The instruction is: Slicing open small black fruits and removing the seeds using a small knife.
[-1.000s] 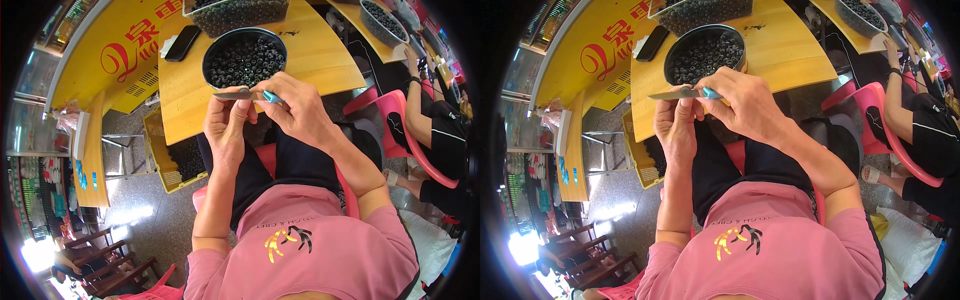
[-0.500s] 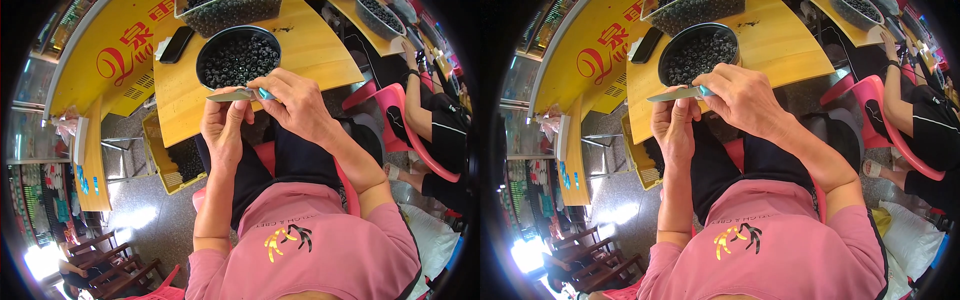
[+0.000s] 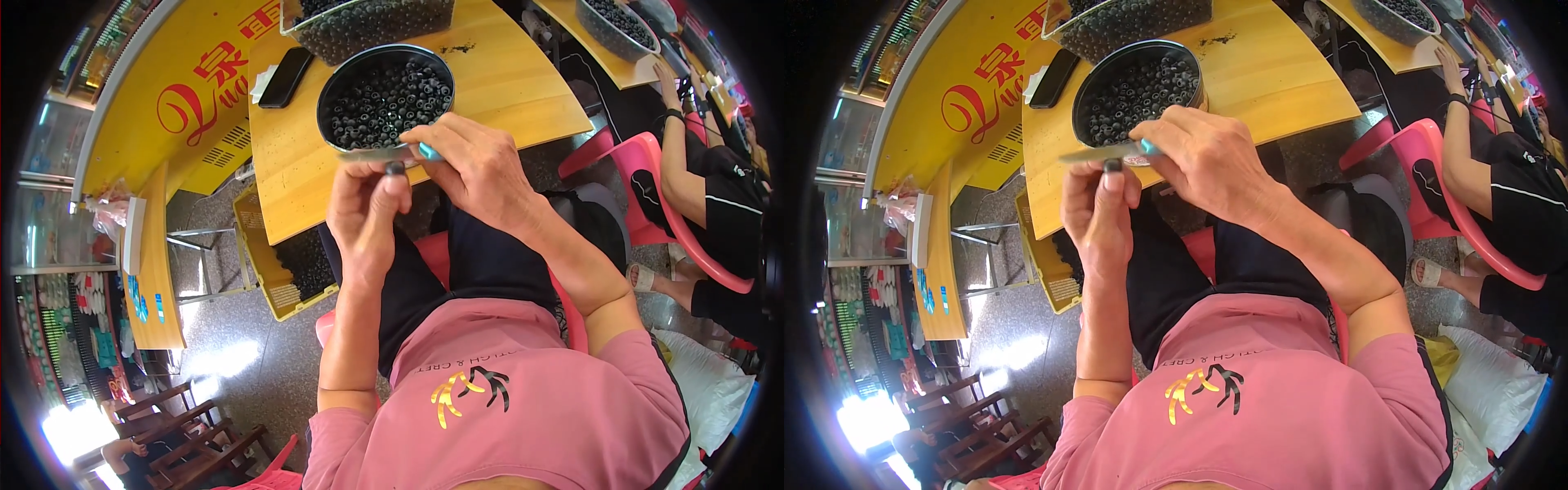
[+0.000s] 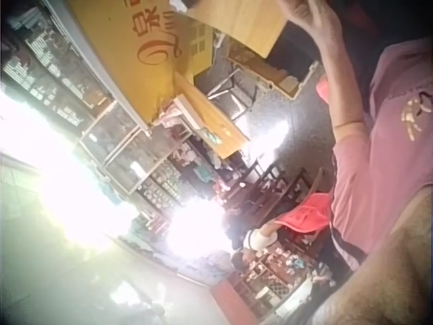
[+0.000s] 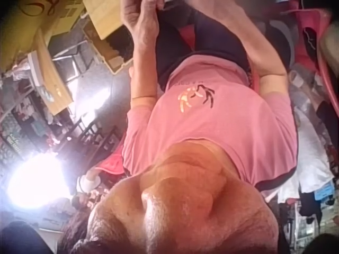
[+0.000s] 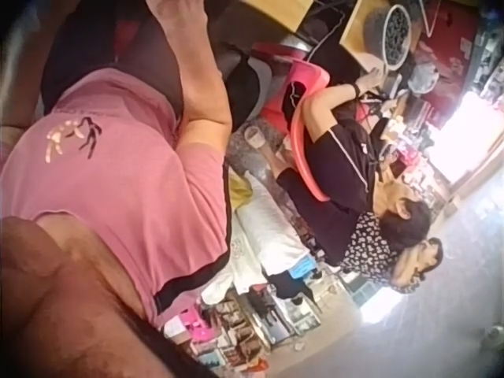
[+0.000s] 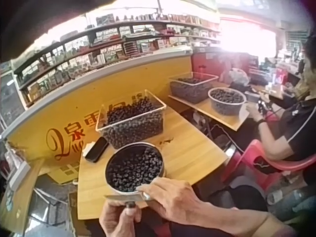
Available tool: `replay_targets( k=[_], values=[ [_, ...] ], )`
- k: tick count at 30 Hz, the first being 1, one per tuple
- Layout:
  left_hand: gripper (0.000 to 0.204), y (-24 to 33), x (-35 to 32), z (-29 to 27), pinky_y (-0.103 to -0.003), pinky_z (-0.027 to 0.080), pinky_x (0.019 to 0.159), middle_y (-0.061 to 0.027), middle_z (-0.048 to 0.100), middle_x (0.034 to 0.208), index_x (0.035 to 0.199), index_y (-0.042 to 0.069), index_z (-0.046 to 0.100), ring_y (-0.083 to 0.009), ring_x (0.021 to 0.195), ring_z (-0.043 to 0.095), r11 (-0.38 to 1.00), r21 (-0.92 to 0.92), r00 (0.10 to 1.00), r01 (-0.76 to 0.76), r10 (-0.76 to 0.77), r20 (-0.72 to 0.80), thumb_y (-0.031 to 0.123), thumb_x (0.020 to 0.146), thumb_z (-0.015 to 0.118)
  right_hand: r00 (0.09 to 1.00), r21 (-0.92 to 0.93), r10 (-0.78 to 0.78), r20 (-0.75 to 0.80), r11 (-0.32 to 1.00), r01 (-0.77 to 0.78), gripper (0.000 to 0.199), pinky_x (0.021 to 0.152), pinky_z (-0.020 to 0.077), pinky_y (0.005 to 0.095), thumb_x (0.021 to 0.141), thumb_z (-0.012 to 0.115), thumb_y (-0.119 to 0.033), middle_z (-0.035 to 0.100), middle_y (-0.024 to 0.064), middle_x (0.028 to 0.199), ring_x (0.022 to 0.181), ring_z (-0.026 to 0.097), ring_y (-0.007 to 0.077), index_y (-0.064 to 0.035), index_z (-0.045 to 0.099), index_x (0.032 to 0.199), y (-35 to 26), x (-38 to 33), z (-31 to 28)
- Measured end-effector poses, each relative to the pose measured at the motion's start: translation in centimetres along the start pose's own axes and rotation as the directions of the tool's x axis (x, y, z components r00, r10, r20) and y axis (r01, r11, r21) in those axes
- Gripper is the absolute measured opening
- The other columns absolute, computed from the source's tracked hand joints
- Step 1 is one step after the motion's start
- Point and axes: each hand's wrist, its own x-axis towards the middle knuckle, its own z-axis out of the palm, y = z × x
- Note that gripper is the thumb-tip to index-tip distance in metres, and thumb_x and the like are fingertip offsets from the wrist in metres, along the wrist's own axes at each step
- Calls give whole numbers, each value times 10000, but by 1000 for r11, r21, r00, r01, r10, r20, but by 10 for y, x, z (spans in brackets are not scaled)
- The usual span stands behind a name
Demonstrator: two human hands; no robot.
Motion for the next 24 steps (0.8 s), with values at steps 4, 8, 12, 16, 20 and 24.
replay_targets(
  k=[4, 8, 12, 16, 20, 24],
  values=[
    [159, 15, -7, 6, -224, 453, 616, -88, 544, 989, 1065, -24, 568, -107, 707, 549, 987, -8, 984, -161, 161, 79, 23, 919, 609, 987, -38, 160, -13, 986, -160, 141, 588, 490, 337, 878, 647, -118, 618, 104, 809, 701, 622, 275, -38, 665, 992, 18, -8, 11],
    [150, 26, -6, -24, -228, 453, 591, -72, 583, 872, 1049, -26, 575, -117, 673, 548, 986, 108, 966, -124, 145, -215, 25, 915, 620, 948, 102, 319, -17, 943, -315, 149, 652, 494, 293, 916, 622, -111, 667, 127, 891, 757, 649, 179, -14, 674, 1016, 21, -7, 3],
    [162, 49, -9, -95, -205, 444, 604, -41, 593, 828, 1049, -21, 577, -82, 679, 533, 858, 508, 833, -84, 340, -437, 43, 912, 635, 935, 75, 333, -124, 942, -326, 161, 725, 513, 310, 905, 638, -136, 690, 142, 921, 831, 679, 252, -8, 674, 996, 33, 0, -10],
    [238, 64, -29, -179, -228, 470, 680, -46, 606, 930, 1100, -1, 581, -98, 752, 556, 808, 582, 762, 90, 320, -563, 82, 894, 666, 889, 156, 452, -75, 886, -438, 239, 729, 466, 239, 958, 601, -187, 650, 47, 835, 792, 588, 87, 12, 669, 1071, 38, 8, -21],
    [354, 68, -28, -184, -322, 448, 906, -74, 579, 1142, 1220, 22, 559, -162, 1024, 543, 529, 777, 757, 341, 336, -561, 106, 890, 654, 875, 188, 477, -82, 870, -456, 286, 709, 445, 224, 957, 607, -236, 627, 33, 788, 770, 571, 81, 16, 672, 1076, 40, 19, -25],
    [224, 62, 6, -127, -272, 492, 767, -63, 648, 993, 1139, 10, 602, -137, 883, 615, 627, 776, 899, 62, 304, -317, 50, 918, 596, 868, 204, 492, -62, 858, -472, 299, 691, 434, 218, 955, 608, -256, 620, 27, 772, 760, 565, 78, 11, 677, 1070, 45, 26, -32]
  ],
)
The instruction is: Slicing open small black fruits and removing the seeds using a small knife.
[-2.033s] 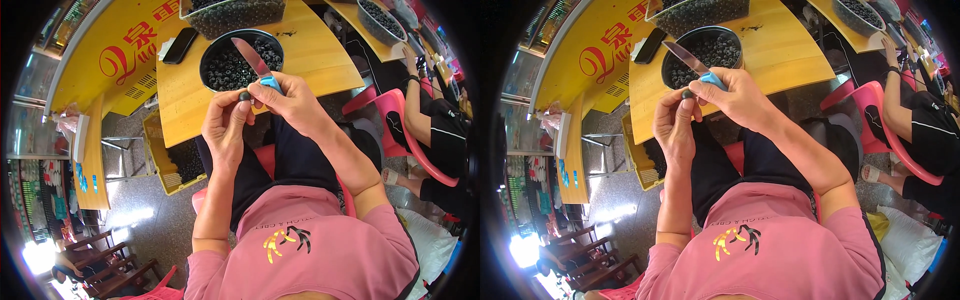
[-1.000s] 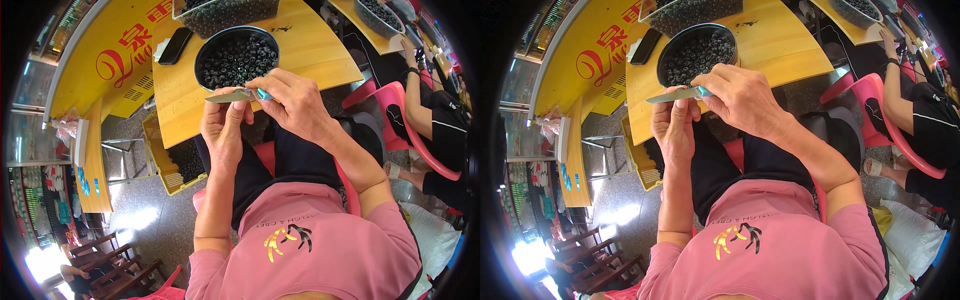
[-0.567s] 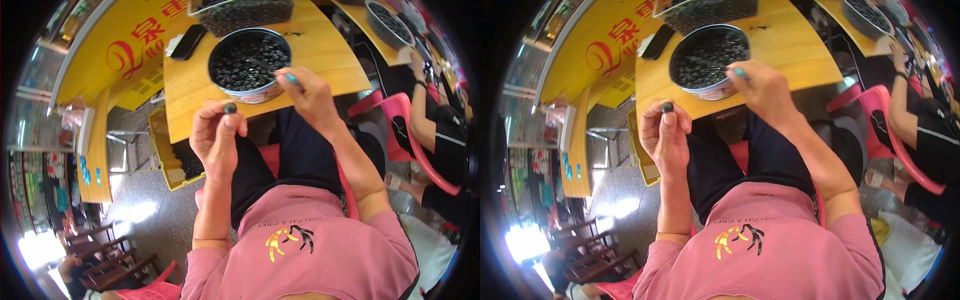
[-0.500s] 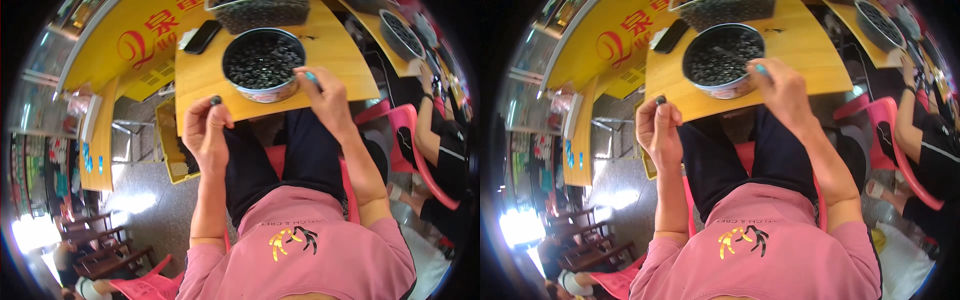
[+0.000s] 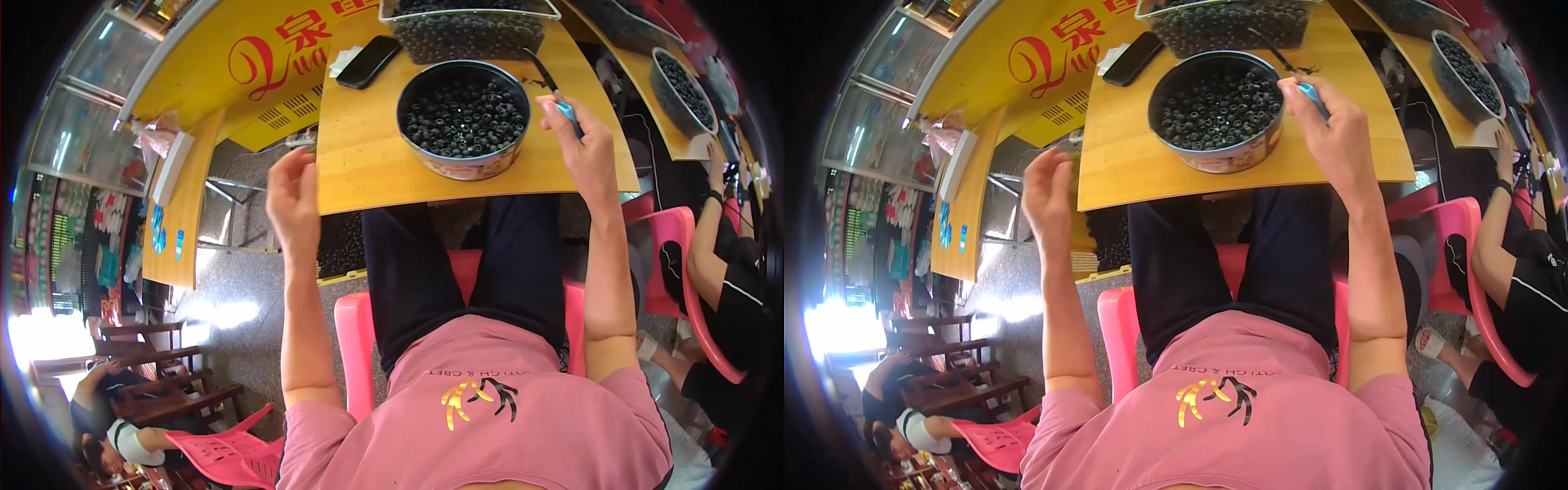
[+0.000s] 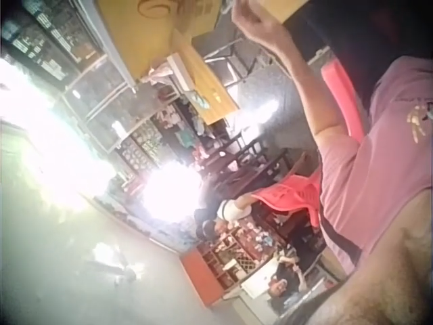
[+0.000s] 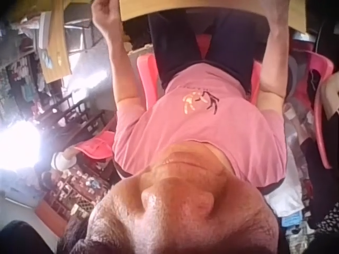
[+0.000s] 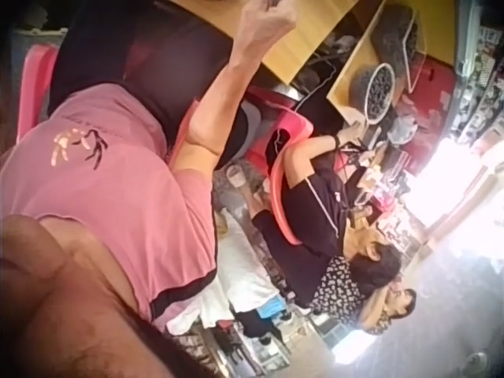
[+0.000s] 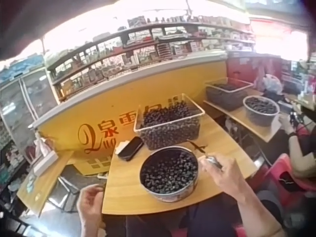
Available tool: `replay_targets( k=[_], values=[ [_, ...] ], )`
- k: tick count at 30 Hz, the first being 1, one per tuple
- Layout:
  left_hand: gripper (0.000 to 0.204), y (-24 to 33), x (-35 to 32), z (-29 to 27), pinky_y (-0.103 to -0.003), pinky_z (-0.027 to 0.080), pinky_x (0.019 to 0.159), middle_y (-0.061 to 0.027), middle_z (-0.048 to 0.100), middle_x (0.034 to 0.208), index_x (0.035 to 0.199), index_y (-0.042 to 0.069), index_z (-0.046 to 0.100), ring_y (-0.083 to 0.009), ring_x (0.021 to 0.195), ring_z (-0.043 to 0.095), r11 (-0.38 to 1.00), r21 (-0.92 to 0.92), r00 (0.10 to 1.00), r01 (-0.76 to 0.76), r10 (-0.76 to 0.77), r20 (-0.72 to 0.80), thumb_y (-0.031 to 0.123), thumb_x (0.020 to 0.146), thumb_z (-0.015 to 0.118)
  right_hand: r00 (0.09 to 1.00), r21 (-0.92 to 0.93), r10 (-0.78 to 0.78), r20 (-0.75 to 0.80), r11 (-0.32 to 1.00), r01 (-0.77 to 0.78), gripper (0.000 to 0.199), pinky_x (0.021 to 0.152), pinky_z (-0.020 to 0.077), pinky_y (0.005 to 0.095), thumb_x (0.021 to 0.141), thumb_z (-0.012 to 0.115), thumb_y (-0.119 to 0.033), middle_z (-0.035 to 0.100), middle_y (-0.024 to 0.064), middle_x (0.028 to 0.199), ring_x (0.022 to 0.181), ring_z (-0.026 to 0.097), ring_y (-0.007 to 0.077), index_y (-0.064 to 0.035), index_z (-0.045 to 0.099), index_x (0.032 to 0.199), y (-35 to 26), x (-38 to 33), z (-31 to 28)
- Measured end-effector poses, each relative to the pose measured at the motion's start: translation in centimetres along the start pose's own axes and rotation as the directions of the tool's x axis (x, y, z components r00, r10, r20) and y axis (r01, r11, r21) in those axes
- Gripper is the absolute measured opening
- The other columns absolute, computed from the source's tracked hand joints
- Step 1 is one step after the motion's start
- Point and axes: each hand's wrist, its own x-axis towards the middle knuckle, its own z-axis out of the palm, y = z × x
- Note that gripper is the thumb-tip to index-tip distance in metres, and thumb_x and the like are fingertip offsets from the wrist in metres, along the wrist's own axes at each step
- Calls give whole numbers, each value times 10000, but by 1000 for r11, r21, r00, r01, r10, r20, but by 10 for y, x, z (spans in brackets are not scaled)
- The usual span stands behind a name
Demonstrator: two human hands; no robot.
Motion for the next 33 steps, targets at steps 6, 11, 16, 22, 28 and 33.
replay_targets(
  k=[6, 11, 16, 22, 28, 33],
  values=[
    [137, 26, 43, 96, -304, 494, 793, -101, 670, 928, 1000, 25, 666, -202, 887, 648, 965, 118, 779, -235, 114, 617, 81, 883, 621, 972, 27, 110, 209, 993, -118, 289, 669, 427, 217, 954, 609, -252, 606, 8, 759, 735, 544, 62, 9, 676, 1059, -4, -6, -11],
    [193, -5, 77, 161, -368, 489, 828, -138, 654, 985, 1023, 40, 663, -315, 952, 626, 774, 293, 642, -561, 184, 744, 116, 848, 630, 976, -10, 57, 210, 998, -56, 289, 670, 436, 218, 953, 608, -239, 596, 23, 746, 730, 551, 69, 30, 658, 1044, -3, -7, -17],
    [235, -6, 81, 186, -404, 470, 845, -142, 632, 1010, 1038, 52, 637, -335, 1018, 585, 607, 404, 563, -684, 87, 822, 129, 816, 650, 980, -11, 39, 197, 999, -38, 288, 673, 459, 239, 951, 608, -230, 603, 32, 748, 716, 556, 87, 41, 651, 1040, -1, -8, -21],
    [234, 16, 72, 168, -291, 483, 760, -82, 648, 923, 1015, 16, 605, -170, 858, 625, 971, 121, 681, -205, 53, 730, 89, 815, 703, 974, 43, 35, 225, 998, -45, 297, 703, 468, 233, 951, 607, -231, 627, 41, 785, 749, 572, 87, 40, 650, 1064, 11, -9, -13],
    [246, 58, 29, 145, -203, 468, 760, 2, 628, 937, 1063, 30, 590, -59, 865, 589, 919, -289, 671, 268, 37, 741, 27, 844, 702, 953, 262, 140, 271, 941, -213, 313, 753, 464, 229, 953, 613, -265, 638, 16, 821, 797, 561, 76, 28, 665, 1048, 2, -16, 4],
    [208, 78, 0, 140, -215, 480, 712, -8, 612, 894, 1007, 9, 610, -65, 787, 595, 922, -323, 744, 216, 59, 665, 24, 829, 718, 941, 495, 126, 314, 824, -276, 263, 657, 435, 214, 933, 651, -260, 608, -24, 787, 723, 522, 46, -10, 682, 1010, -17, -24, 15]
  ],
)
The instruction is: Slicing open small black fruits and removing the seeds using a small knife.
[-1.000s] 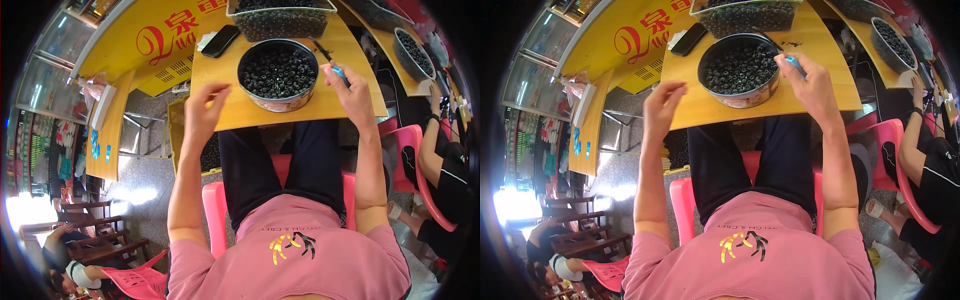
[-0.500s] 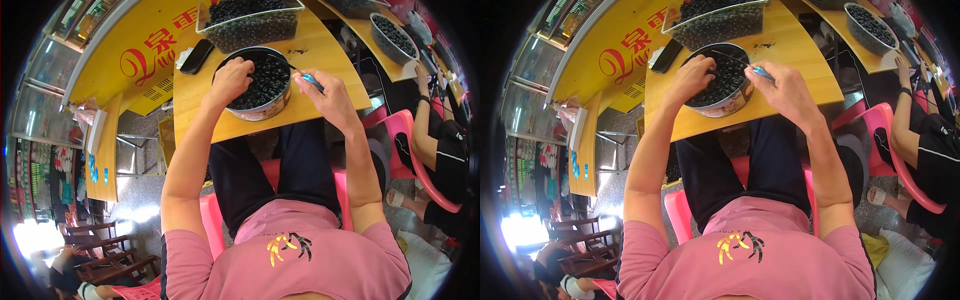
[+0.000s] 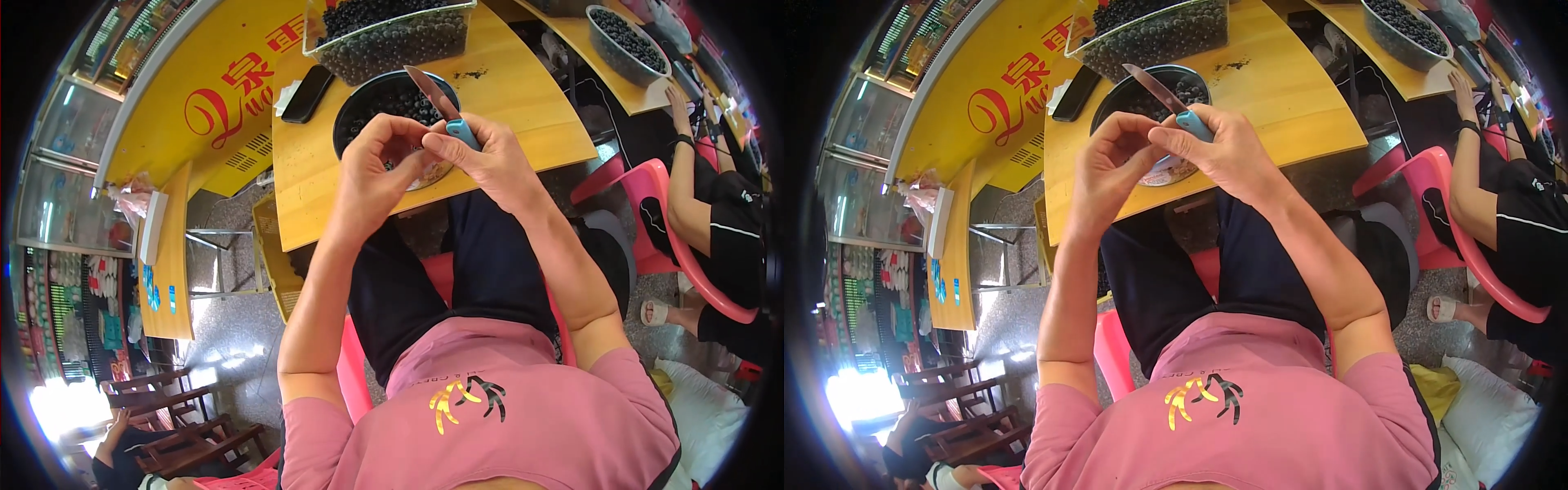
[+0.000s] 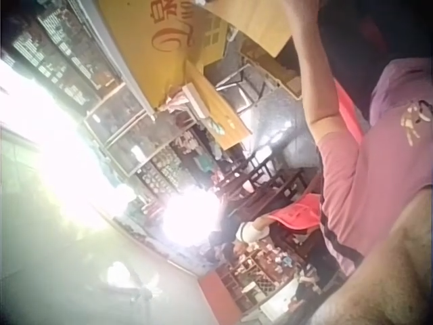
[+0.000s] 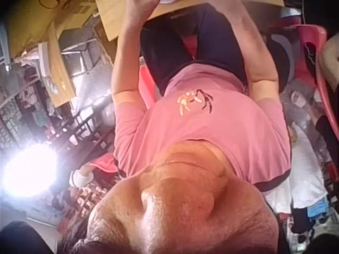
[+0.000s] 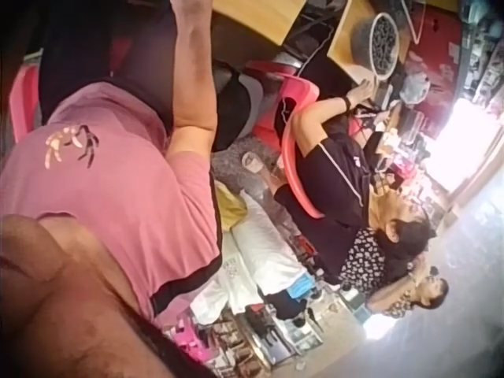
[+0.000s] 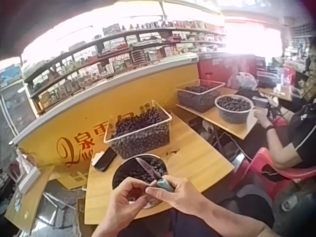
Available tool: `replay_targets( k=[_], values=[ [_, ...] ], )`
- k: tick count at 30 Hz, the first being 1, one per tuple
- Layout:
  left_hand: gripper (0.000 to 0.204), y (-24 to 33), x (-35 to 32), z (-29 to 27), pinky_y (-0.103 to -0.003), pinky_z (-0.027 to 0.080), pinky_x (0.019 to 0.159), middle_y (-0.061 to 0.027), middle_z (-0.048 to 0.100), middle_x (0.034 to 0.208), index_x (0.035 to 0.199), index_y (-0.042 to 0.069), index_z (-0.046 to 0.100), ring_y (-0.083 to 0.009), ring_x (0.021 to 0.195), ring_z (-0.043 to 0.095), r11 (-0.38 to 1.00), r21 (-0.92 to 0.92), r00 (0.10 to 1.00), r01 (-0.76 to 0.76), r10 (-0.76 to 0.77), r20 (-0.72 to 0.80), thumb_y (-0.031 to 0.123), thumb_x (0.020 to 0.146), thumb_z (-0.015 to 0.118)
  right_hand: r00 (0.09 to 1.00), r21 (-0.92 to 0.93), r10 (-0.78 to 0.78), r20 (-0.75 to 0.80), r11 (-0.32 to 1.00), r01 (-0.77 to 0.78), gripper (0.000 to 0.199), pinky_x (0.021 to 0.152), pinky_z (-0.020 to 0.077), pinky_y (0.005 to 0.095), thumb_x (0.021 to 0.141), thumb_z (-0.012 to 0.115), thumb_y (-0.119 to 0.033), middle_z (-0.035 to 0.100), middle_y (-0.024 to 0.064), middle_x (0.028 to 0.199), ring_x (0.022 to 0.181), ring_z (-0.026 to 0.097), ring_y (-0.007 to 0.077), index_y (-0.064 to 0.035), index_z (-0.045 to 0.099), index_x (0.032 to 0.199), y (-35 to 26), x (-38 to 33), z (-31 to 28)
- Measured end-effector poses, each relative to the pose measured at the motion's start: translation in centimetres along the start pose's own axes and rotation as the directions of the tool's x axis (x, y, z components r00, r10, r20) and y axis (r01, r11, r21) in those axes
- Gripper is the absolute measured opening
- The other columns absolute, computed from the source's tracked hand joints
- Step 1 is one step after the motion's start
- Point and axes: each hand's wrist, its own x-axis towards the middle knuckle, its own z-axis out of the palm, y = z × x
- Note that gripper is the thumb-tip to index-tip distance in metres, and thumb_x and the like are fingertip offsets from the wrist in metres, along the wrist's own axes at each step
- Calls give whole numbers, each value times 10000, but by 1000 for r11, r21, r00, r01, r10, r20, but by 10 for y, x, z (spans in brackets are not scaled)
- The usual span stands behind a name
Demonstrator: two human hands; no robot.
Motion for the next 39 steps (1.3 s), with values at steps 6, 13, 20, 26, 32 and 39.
replay_targets(
  k=[6, 13, 20, 26, 32, 39],
  values=[
    [185, -7, -14, 10, -228, 454, 653, -11, 580, 882, 965, 8, 619, -65, 721, 540, 988, 95, 985, -119, 130, -113, 32, 816, 727, 981, 292, 181, 66, 937, -192, 243, 513, 340, 172, 916, 675, -275, 598, -27, 729, 583, 454, 14, -33, 692, 928, -6, -6, 6],
    [227, -22, -30, 31, -237, 458, 655, -32, 578, 885, 993, 22, 602, -94, 711, 534, 969, 132, 893, -207, 242, -379, 34, 813, 739, 976, 299, 218, 25, 930, -215, 217, 489, 318, 180, 928, 651, -256, 572, -49, 680, 556, 435, 25, -53, 703, 981, 0, -9, 15],
    [204, -27, -35, 35, -238, 458, 659, -51, 578, 937, 995, 24, 615, -95, 724, 533, 959, 115, 848, -260, 284, -447, 37, 827, 730, 987, 275, 158, -24, 950, -146, 235, 486, 331, 180, 930, 647, -204, 567, -57, 718, 556, 439, 15, -49, 653, 1105, -9, -9, 23],
    [171, -38, -36, 31, -226, 449, 666, -17, 545, 1000, 1013, 18, 625, -77, 787, 515, 950, -190, 900, -247, 152, -409, 62, 865, 699, 974, 295, 221, 51, 928, -226, 256, 491, 336, 174, 933, 639, -187, 540, -64, 714, 565, 436, 7, -47, 624, 1146, -6, -5, 25],
    [199, -38, -35, 28, -222, 488, 798, 2, 550, 1025, 1072, 18, 596, -66, 845, 522, 873, -430, 938, -229, 80, -338, 98, 905, 669, 992, 19, 107, 62, 994, -108, 225, 519, 381, 190, 966, 574, -163, 600, -28, 784, 593, 487, 35, -25, 621, 1137, -6, -2, 18],
    [187, -38, -31, 17, -217, 467, 783, -9, 593, 973, 1080, 20, 582, -62, 841, 538, 838, -530, 949, -128, -53, -311, 131, 939, 635, 933, -651, -338, 121, 683, 331, 156, 622, 489, 282, 933, 594, -85, 662, 89, 876, 743, 643, 176, 10, 637, 1048, -2, 4, 9]
  ],
)
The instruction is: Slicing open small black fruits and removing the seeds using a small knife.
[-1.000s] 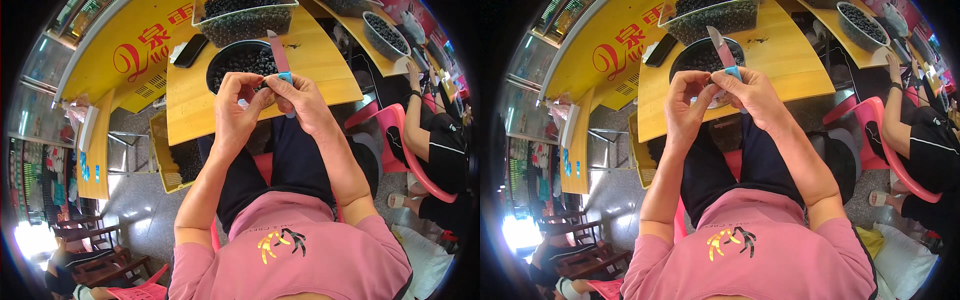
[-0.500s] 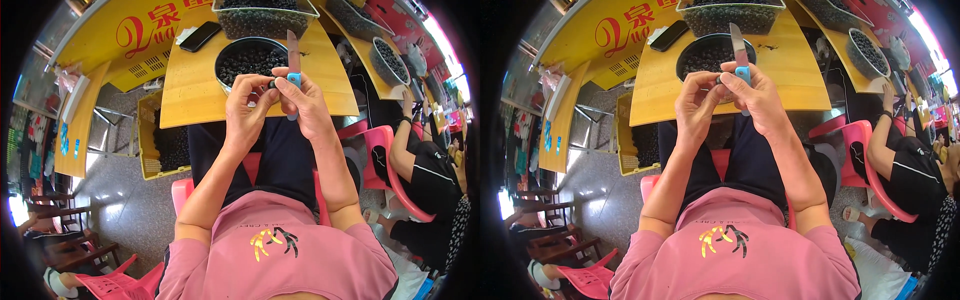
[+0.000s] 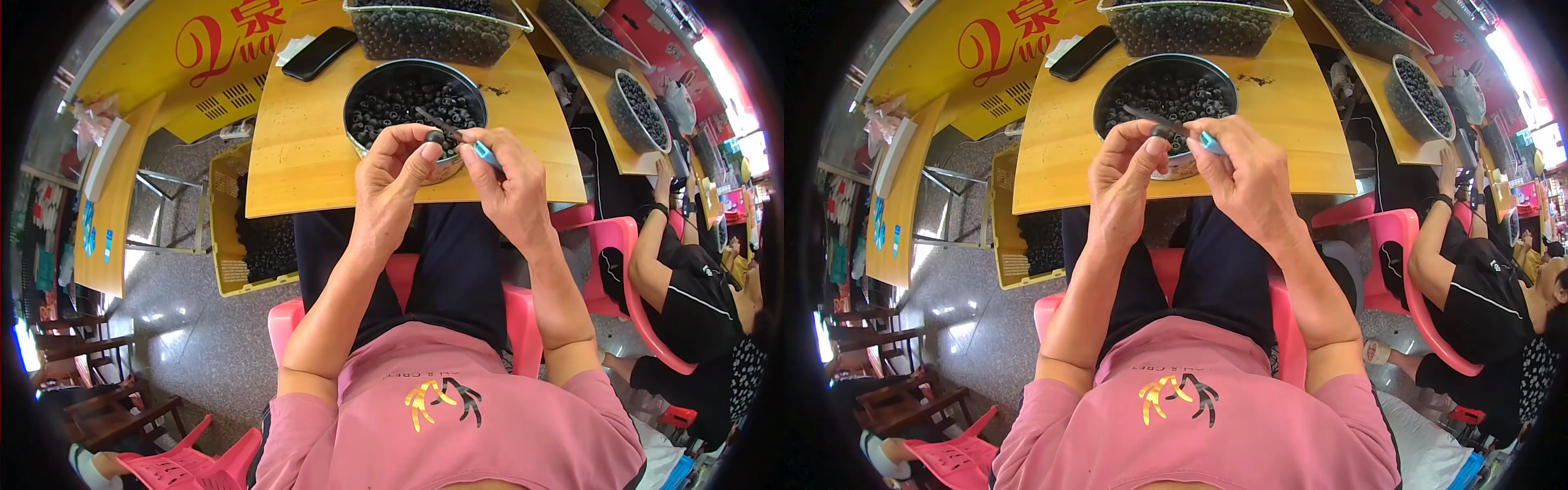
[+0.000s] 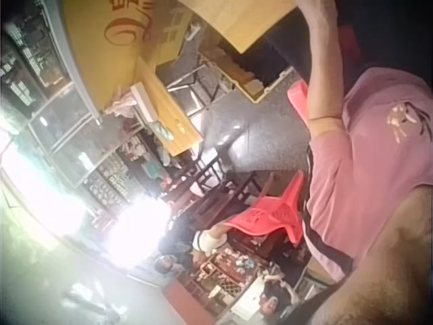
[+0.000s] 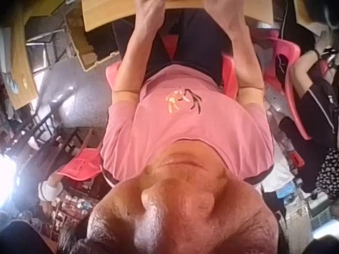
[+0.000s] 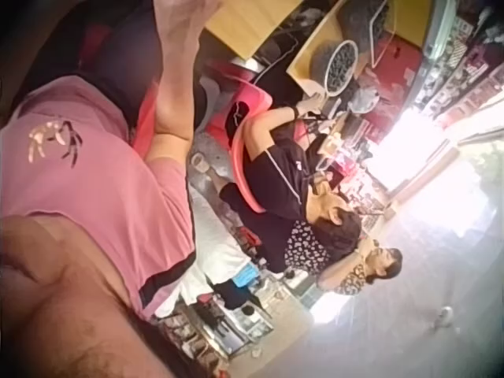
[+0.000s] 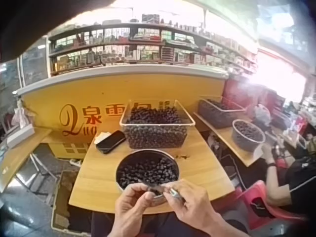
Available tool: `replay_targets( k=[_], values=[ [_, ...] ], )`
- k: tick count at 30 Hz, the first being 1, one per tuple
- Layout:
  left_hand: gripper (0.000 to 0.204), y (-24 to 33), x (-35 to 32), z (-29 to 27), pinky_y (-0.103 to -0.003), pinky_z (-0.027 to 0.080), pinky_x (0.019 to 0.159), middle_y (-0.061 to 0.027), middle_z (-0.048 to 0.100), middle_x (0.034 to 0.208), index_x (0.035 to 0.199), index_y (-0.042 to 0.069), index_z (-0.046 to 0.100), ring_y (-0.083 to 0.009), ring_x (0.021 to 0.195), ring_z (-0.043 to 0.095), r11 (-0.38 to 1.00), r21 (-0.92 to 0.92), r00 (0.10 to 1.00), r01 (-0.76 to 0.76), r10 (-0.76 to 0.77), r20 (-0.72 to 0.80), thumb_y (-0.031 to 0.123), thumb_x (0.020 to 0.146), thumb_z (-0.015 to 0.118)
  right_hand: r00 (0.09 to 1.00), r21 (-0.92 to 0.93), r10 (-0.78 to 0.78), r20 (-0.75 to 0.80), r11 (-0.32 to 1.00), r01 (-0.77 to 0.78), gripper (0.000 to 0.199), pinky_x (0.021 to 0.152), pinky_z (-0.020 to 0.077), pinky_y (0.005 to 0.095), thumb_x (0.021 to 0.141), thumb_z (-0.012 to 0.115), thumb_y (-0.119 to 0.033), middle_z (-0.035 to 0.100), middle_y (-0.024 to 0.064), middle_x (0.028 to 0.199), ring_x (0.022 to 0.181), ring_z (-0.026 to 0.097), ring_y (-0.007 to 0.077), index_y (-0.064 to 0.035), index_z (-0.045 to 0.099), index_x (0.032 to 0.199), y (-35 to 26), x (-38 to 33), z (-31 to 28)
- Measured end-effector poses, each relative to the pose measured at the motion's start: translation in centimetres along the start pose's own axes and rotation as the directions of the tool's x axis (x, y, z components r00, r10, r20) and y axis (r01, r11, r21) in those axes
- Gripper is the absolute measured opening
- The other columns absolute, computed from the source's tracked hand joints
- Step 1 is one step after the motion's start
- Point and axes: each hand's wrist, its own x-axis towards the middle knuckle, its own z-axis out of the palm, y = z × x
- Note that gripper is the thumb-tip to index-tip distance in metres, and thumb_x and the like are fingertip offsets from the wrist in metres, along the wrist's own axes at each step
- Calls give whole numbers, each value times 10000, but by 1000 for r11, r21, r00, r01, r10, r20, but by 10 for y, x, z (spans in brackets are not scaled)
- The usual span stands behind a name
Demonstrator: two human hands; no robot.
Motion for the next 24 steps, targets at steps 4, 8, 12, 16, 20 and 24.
replay_targets(
  k=[4, 8, 12, 16, 20, 24],
  values=[
    [187, -4, 4, 1, -210, 452, 749, -6, 597, 959, 1082, 20, 584, -60, 836, 535, 999, -44, 1000, 1, 0, 11, 133, 941, 633, 989, -114, -141, 50, 983, 146, 154, 597, 480, 300, 879, 627, -27, 655, 119, 879, 738, 654, 219, 0, 645, 1029, 9, 3, 2],
    [192, -8, 7, 0, -220, 458, 751, -6, 598, 947, 1083, 19, 583, -65, 829, 536, 997, -65, 999, 31, -30, 11, 138, 940, 633, 987, -111, -151, 62, 981, 157, 177, 574, 477, 306, 859, 629, 2, 659, 128, 889, 715, 650, 247, -7, 648, 1035, 11, 4, 3],
    [178, -9, 9, -1, -237, 461, 753, -10, 601, 942, 1070, 29, 582, -75, 824, 538, 986, -144, 996, 85, -84, 8, 138, 940, 633, 983, -134, -177, 49, 974, 182, 190, 563, 473, 306, 854, 628, 17, 656, 125, 879, 699, 643, 248, -9, 648, 1041, 20, 6, 7],
    [160, -14, 12, -3, -240, 459, 756, -12, 601, 941, 1054, 37, 578, -81, 816, 537, 967, -233, 994, 104, -94, 54, 134, 939, 631, 982, -105, -188, 27, 976, 190, 204, 569, 476, 310, 853, 629, 20, 650, 128, 871, 703, 643, 247, -10, 646, 1055, 21, 7, 9],
    [150, -14, 13, -2, -236, 454, 747, -13, 595, 942, 1041, 34, 573, -82, 807, 532, 951, -293, 994, 96, -79, 69, 117, 933, 636, 991, -87, -125, 52, 988, 129, 226, 597, 486, 306, 853, 625, 21, 640, 141, 865, 718, 638, 259, -4, 647, 1076, 15, 7, 8],
    [154, -1, 6, 5, -216, 452, 725, -19, 594, 955, 1032, 24, 572, -79, 809, 527, 972, -232, 971, -22, 76, 225, 81, 913, 651, 998, -194, -53, 25, 979, 57, 206, 634, 491, 292, 878, 613, 0, 639, 127, 857, 721, 632, 221, 2, 653, 1080, 34, 3, 13]
  ],
)
